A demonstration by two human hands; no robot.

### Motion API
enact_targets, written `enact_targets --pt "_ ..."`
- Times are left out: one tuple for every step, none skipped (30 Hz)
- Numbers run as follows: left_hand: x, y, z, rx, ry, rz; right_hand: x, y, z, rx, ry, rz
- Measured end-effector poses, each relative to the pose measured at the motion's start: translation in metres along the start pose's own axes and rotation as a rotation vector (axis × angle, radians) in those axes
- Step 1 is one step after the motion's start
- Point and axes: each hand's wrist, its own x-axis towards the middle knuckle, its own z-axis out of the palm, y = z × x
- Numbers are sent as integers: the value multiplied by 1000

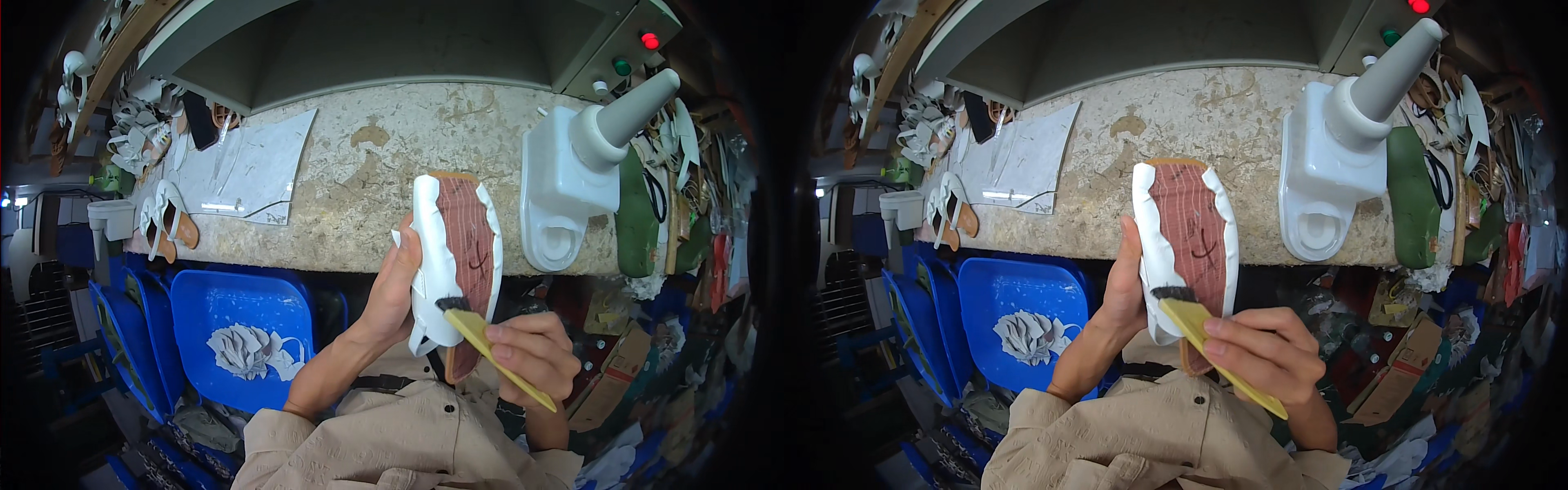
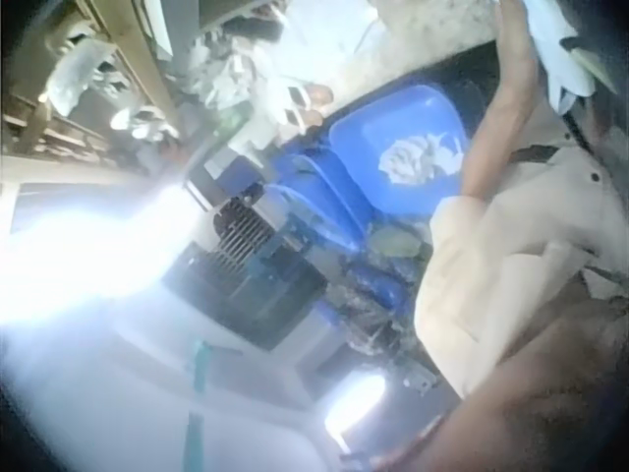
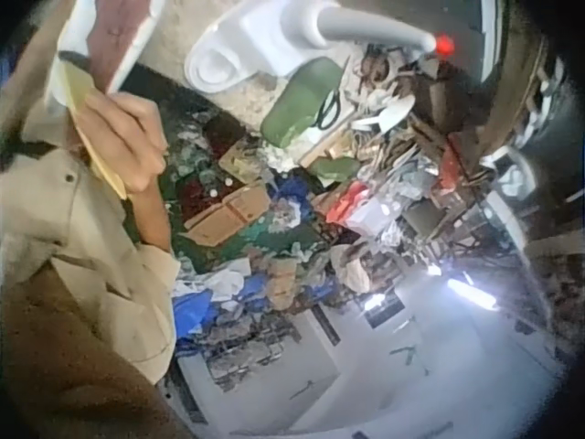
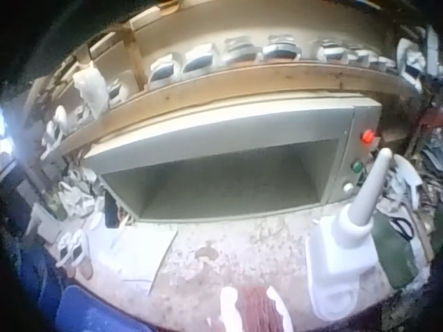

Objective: The person paints the white upper part of a slipper using a yellow brush. They hold the slipper in their left hand and apply paint to the edges and interior surfaces. After finishing one slipper, they place it on a wooden shelf and pick up another slipper to repeat the process.

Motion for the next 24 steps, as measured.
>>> enact_targets --pt "1 -1 -1 -20 14 -22 -1 2 0 -16 25 20" --pt "0 -2 -5 8 -44 -17 -1 6 1 -33 49 41" --pt "-3 -2 -13 37 -101 -10 -1 10 2 -48 74 60" --pt "-6 -3 -21 66 -158 -3 1 12 1 -8 61 74" --pt "-10 -2 -27 94 -215 4 -1 14 3 50 104 139" --pt "-14 0 -29 36 -204 -32 -5 16 4 110 146 203" --pt "-15 0 -30 21 -228 -33 -7 18 5 169 186 268" --pt "-15 0 -31 6 -252 -35 -5 20 4 183 176 285" --pt "-16 -1 -30 0 -247 -28 -6 19 2 232 196 345" --pt "-17 -3 -29 -6 -241 -22 -7 17 1 281 216 406" --pt "-17 -4 -29 -10 -236 -17 -8 16 0 330 235 467" --pt "-15 -5 -28 -18 -229 -11 -3 15 1 337 243 453" --pt "-15 -6 -28 5 -203 -4 1 17 2 316 225 410" --pt "-15 -6 -27 27 -176 3 5 19 3 294 207 367" --pt "-15 -7 -27 48 -150 9 8 21 3 269 189 323" --pt "-14 -4 -23 62 -120 13 12 21 2 236 159 318" --pt "-13 -4 -20 77 -91 16 17 20 1 203 129 313" --pt "-10 -6 -20 73 -96 51 20 20 -1 172 100 307" --pt "-6 -9 -23 72 -108 77 23 20 -3 150 57 287" --pt "-1 -13 -27 72 -119 102 25 19 -6 128 15 267" --pt "0 -13 -27 79 -112 110 26 20 -8 107 -29 248" --pt "0 -13 -26 87 -103 117 26 21 -9 87 -48 205" --pt "-3 -10 -21 104 -77 107 26 22 -10 69 -67 163" --pt "-5 -6 -16 122 -51 96 26 22 -11 50 -85 121"
